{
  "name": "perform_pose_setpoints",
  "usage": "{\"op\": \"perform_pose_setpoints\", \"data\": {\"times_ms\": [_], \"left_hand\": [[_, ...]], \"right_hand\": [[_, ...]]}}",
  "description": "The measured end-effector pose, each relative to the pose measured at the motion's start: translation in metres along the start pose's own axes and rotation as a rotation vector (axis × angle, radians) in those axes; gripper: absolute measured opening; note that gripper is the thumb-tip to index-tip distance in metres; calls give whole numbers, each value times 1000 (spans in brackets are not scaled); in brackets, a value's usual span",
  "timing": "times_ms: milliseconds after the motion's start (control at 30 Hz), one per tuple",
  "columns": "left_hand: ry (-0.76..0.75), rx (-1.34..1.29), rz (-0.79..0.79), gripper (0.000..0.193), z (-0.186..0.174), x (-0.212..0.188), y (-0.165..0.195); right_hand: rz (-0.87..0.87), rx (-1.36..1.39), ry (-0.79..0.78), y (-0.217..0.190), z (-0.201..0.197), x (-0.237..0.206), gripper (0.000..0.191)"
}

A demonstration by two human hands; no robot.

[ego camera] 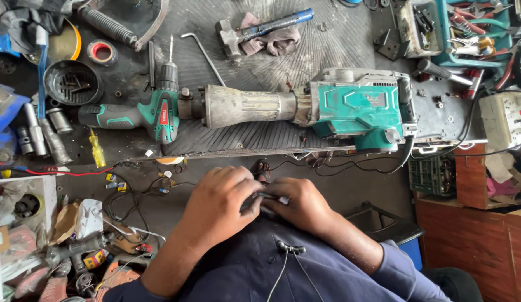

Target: The person repairs a teal demolition hammer on a cluttered workbench. They use a hex key to loosen screws on the tool's housing, tap components with a hammer, reposition the tool, and handle a small part with both hands while working on the casing.

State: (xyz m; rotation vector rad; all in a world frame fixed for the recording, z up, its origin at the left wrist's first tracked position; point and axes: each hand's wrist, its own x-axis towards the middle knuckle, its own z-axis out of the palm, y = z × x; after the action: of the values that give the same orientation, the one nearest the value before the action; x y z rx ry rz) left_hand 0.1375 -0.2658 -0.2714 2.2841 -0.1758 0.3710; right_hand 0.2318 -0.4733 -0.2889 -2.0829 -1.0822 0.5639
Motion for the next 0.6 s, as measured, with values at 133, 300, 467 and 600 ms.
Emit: {"op": "perform_pose_setpoints", "data": {"times_ms": [133,300,467,600], "left_hand": [[6,-557,-279,47,19,1,4],[-39,-950,-457,40,53,0,3],[-74,-1184,-498,43,72,12,0],[-64,-1191,-517,48,82,30,7]], "right_hand": [[303,377,96,16,-2,-17,21],[251,615,166,35,-8,-24,9],[228,476,217,55,-26,-21,6],[237,564,205,71,-43,-13,10]]}}
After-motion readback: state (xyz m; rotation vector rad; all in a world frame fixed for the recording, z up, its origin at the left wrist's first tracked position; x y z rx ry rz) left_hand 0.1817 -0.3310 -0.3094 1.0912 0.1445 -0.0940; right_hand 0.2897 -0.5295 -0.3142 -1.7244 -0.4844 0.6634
